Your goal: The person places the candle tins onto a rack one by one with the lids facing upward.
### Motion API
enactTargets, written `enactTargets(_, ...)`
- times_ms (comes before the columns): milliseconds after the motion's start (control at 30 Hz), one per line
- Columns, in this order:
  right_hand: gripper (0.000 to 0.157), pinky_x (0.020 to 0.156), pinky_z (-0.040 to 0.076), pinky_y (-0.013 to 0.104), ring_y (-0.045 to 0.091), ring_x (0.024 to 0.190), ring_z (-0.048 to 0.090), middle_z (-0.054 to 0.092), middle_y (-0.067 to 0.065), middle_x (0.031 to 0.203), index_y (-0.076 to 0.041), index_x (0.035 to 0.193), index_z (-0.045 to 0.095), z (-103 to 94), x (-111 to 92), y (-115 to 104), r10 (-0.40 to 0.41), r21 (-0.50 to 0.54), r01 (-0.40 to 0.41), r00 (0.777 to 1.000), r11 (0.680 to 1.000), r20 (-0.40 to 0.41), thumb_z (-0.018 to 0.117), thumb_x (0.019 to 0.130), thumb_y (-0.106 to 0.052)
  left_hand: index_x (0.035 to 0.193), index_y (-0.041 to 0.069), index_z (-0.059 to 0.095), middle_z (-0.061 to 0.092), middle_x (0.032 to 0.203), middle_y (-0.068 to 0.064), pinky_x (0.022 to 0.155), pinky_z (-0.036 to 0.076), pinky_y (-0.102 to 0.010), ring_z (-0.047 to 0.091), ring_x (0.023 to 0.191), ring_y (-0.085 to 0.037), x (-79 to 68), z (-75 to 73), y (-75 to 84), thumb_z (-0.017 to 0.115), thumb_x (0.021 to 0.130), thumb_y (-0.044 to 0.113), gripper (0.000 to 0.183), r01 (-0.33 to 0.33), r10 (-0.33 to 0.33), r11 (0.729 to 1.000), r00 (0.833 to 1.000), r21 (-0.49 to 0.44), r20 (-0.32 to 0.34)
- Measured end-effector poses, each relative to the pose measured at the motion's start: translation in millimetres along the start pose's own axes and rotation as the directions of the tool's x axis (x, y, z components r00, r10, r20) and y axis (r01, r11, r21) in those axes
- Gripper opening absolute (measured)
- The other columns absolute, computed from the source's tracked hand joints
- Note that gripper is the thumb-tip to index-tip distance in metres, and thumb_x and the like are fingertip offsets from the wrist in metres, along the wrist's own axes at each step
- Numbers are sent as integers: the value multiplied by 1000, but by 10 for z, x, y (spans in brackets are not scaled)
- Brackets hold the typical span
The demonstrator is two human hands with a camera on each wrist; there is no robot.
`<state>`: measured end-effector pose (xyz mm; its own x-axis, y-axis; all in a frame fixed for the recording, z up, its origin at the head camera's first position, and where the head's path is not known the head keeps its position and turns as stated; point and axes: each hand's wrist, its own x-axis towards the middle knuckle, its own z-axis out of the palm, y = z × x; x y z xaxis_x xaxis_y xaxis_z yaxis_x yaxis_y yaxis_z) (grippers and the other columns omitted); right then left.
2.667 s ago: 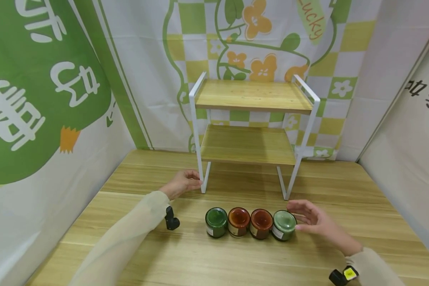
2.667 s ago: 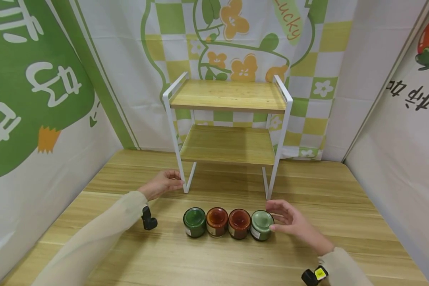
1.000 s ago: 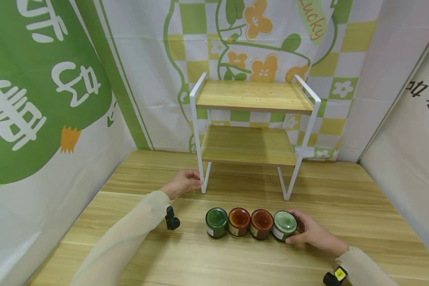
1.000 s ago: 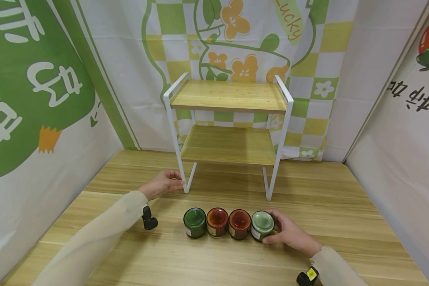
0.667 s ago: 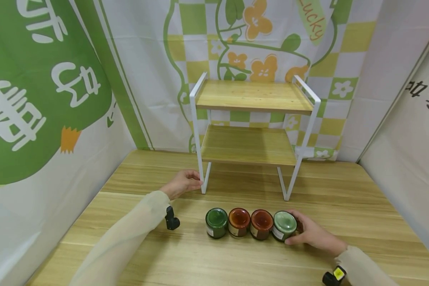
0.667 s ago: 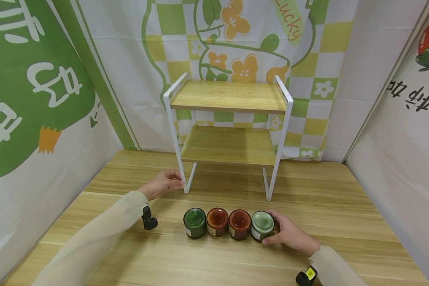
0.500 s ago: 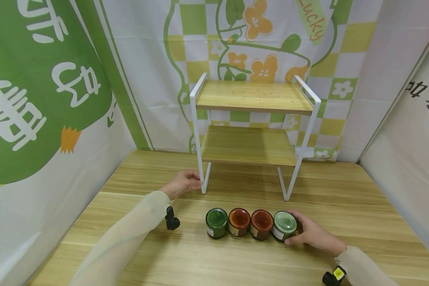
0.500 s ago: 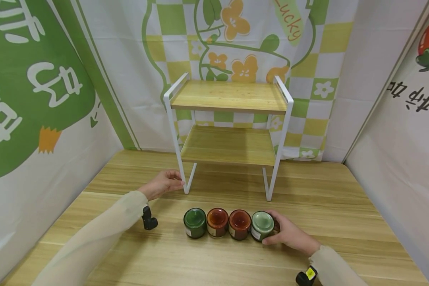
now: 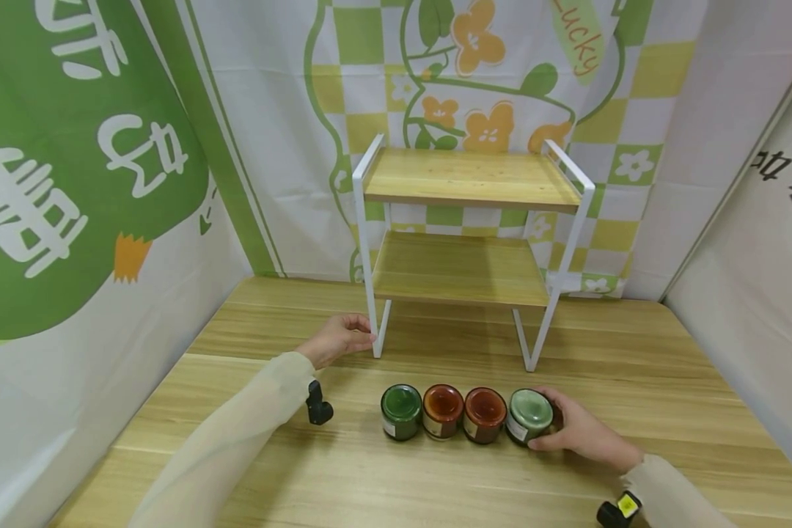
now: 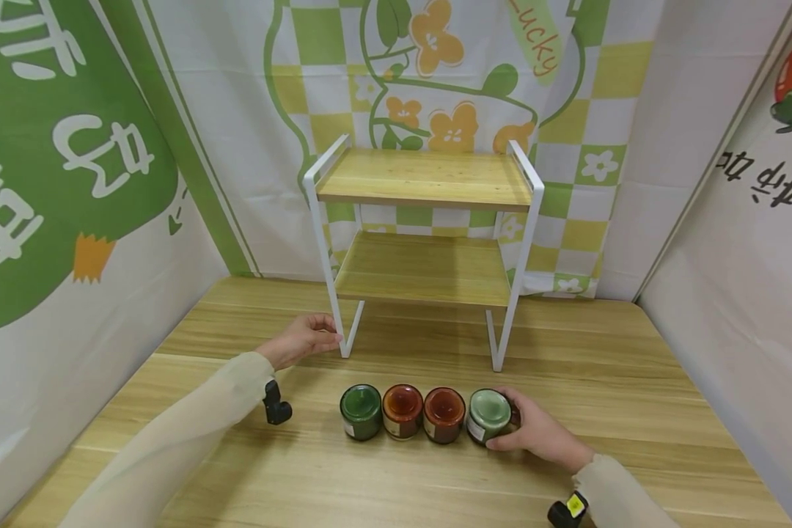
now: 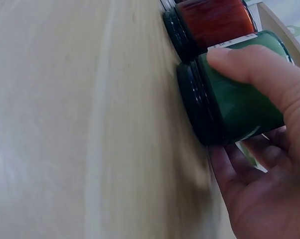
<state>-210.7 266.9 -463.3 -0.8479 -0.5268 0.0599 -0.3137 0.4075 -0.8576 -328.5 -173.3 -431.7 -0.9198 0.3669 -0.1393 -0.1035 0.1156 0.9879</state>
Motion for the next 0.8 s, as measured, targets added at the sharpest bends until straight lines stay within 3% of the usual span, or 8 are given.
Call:
enactTargets(267,73,89,45,12,-7,104,53,55,21,119,16,129,40,-130,-11,-111,-52,-20,50,995,999,-87,82,73,-4,103,2,51,53,99,-6,99,52,-38,61,101,-24,2,11,20,57,94,-3,12,7,-7,1000,1000,-15,-1)
enactTargets(500,66,85,49,12,-6,100,56,57,-13,112,17,124,43,-258,71,-294,-162,-14,162,975,987,-152,80,70,6,103,1,51,53,101,-7,100,51,-40,60,105,-28,19,15,13,56,94,-4,11,9,-9,1000,1000,-16,0)
enactTargets(600,66,84,50,12,-5,99,57,57,-20,111,16,125,44,-299,121,-390,-196,-38,192,964,981,-181,80,70,7,104,1,51,52,101,-7,100,51,-41,60,105,-28,19,14,7,56,94,-4,12,11,-11,1000,1000,-16,0)
enactTargets(800,67,82,52,15,-1,101,57,56,-14,116,9,131,43,-356,239,-638,-168,-13,169,968,986,-188,79,74,4,105,-2,50,52,101,-8,99,52,-38,60,104,-27,9,10,2,56,94,-4,13,5,-5,1000,1000,-24,5)
